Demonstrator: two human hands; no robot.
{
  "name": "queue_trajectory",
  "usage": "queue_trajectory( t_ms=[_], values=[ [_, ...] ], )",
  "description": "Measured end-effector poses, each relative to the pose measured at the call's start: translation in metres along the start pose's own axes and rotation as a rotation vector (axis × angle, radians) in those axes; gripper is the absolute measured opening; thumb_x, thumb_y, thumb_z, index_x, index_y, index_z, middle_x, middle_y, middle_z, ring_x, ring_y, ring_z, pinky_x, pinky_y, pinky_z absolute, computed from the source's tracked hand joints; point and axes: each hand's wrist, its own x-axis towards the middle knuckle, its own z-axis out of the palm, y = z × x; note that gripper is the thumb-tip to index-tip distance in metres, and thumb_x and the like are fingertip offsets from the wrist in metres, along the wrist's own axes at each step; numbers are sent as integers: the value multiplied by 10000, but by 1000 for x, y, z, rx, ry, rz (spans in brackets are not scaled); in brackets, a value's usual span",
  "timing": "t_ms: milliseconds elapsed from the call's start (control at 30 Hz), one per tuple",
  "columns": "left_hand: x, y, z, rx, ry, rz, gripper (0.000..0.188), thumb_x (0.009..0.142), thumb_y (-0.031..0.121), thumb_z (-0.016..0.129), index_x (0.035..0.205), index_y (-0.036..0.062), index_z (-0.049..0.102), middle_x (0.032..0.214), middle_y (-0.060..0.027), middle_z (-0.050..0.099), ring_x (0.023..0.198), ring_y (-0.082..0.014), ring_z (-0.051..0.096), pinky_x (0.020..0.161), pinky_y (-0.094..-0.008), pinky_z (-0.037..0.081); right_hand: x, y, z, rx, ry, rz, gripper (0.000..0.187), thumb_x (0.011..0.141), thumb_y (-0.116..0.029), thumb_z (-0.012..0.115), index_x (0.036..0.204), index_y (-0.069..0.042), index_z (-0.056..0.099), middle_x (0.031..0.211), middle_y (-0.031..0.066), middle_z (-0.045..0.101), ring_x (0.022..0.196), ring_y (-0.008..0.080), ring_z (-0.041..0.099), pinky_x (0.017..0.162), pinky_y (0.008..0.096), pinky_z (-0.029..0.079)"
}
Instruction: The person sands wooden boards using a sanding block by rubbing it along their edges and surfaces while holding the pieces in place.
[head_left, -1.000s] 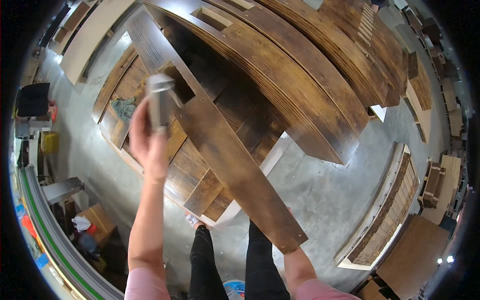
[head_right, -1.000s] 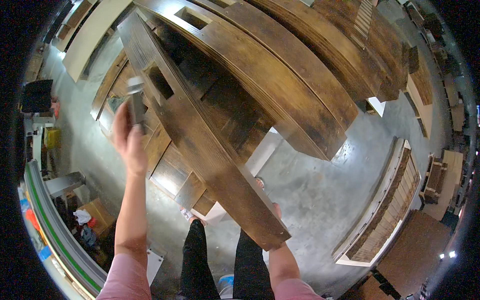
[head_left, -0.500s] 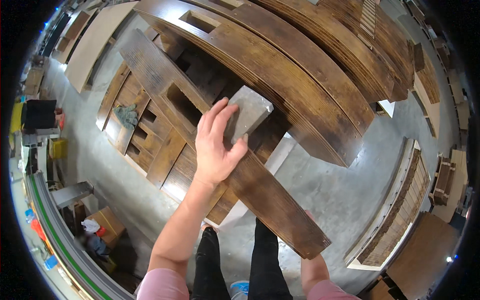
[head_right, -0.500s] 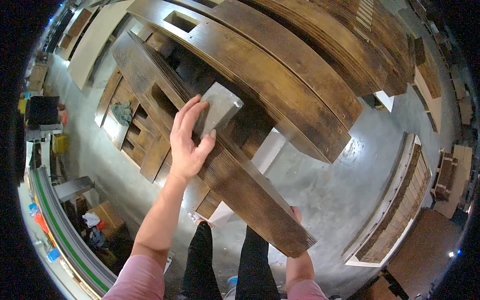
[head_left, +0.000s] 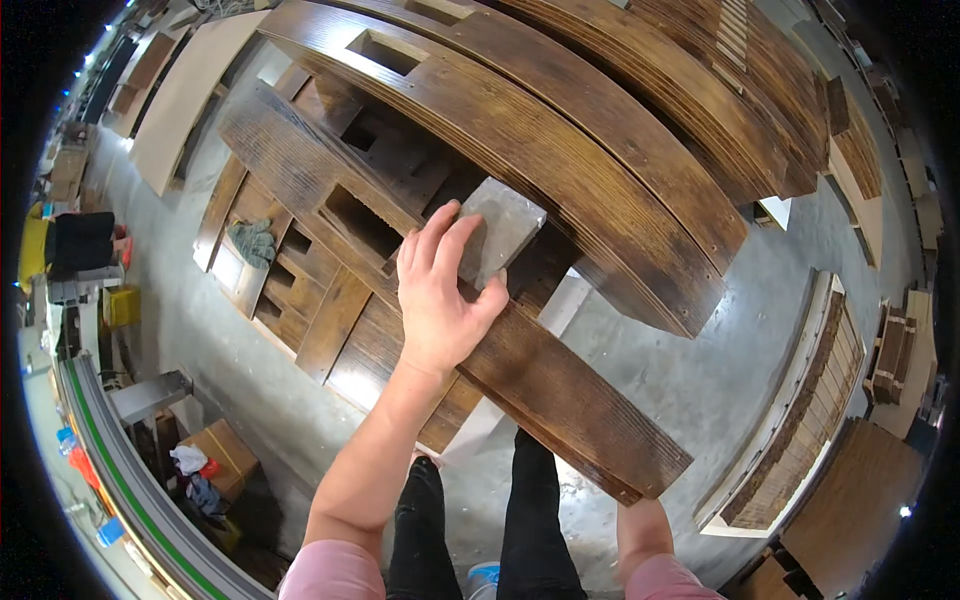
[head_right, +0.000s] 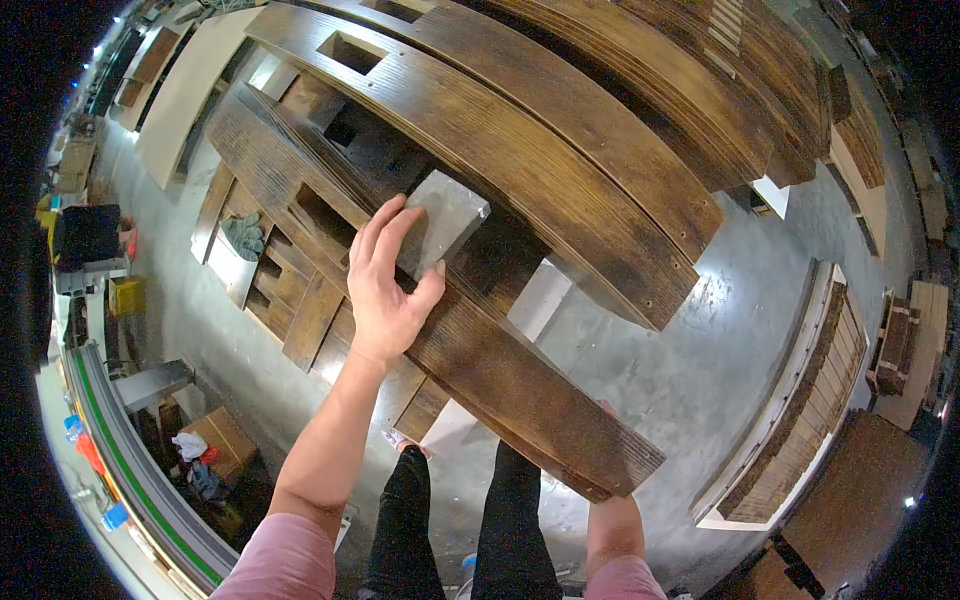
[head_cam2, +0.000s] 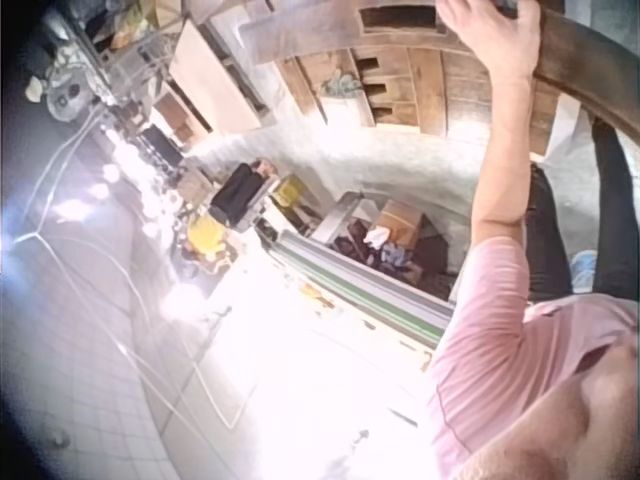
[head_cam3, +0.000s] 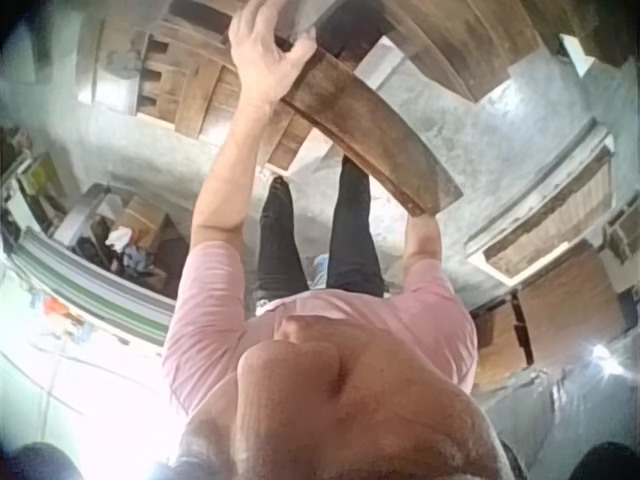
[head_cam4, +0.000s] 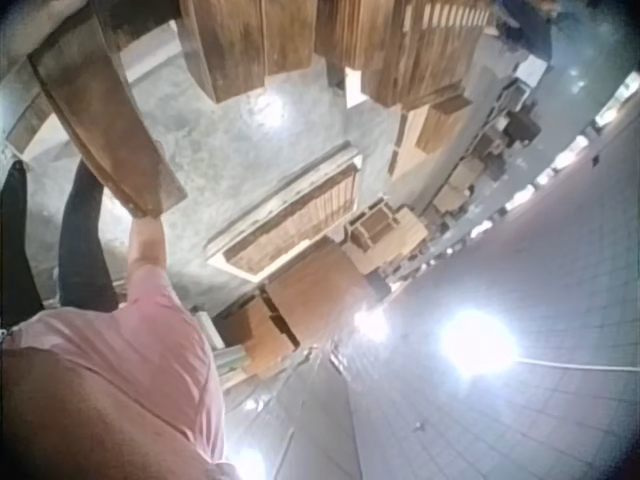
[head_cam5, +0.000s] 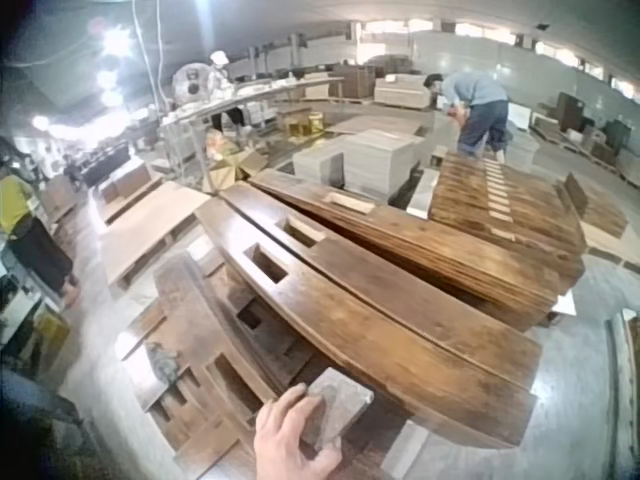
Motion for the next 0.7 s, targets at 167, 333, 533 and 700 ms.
queue_trajectory(
  t_ms=[167,333,533,700],
  values=[
    [2,3,6,27,39,-60,567,662,163,722,1205,74,588,1325,-148,535,1149,-376,507,1053,-471,360,7,-6,-11,13,16,-8,363,963,-318,503,1199,-56,590,1115,97,664,889,251,638,832,402,520],
    [2,8,6,45,23,-105,542,694,116,666,1230,69,605,1359,-139,538,1244,-344,506,1060,-428,394,12,-13,-17,25,20,-17,367,965,-321,501,1202,-55,588,1119,97,662,891,249,638,834,401,521],
    [1,3,12,45,76,-108,555,652,144,719,1191,87,604,1322,-147,549,1162,-381,524,1073,-488,357,19,-15,-24,34,21,-21,371,966,-325,500,1205,-54,586,1125,97,660,893,248,637,836,400,521],
    [3,11,12,73,73,-147,506,717,112,661,1218,60,616,1356,-151,541,1220,-330,540,1027,-400,432,27,-17,-37,35,31,-27,375,967,-327,498,1207,-53,585,1130,97,658,895,246,636,837,399,522]
  ],
)
